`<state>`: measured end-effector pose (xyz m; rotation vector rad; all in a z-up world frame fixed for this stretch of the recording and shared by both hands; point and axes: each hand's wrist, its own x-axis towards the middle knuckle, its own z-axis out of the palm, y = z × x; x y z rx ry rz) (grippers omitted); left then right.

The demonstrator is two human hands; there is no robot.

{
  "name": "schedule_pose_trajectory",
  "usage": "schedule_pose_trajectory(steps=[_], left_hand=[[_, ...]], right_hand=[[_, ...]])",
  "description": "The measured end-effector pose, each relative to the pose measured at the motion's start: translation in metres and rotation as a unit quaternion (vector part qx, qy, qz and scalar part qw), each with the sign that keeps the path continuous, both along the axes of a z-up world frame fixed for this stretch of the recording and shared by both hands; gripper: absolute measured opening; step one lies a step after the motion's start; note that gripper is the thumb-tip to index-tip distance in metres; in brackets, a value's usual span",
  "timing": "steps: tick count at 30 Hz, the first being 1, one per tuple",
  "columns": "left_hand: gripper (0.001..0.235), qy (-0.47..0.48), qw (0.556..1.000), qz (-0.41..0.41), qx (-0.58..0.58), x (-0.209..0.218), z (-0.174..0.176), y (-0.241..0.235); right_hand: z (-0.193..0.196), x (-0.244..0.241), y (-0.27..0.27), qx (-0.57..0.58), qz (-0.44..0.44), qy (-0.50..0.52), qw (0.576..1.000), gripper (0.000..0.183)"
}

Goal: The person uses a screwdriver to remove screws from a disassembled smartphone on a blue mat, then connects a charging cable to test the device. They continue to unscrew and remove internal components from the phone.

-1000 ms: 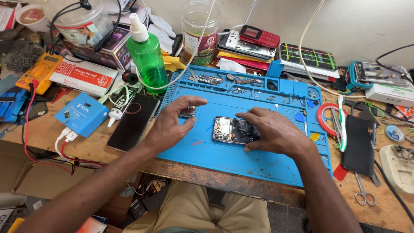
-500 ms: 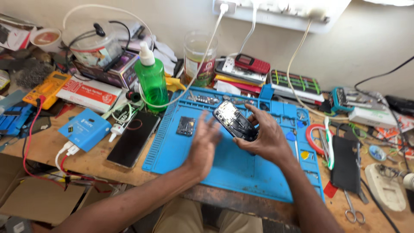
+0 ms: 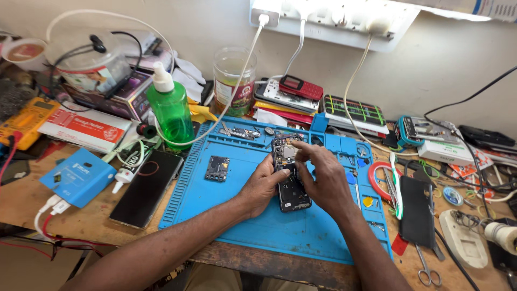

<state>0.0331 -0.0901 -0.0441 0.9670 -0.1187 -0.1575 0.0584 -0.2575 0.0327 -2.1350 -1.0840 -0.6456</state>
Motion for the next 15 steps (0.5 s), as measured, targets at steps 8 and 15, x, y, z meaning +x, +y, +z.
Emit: schedule_pose_trajectory(steps=[8,15], left_hand=[[0.045,-0.014,0.998,-0.039,0.056,-0.006,0.009,0.002],[0.051,-0.018,0.997,-0.046,0.055,-0.009,0.012,0.004]], right_hand=[[-0.001,-0.006,0.01,-0.061,-0.03,0.011,0.998,0.054],[-0.004,-0.008,0.015,-0.081,-0.047,-0.006,0.996,0.055]])
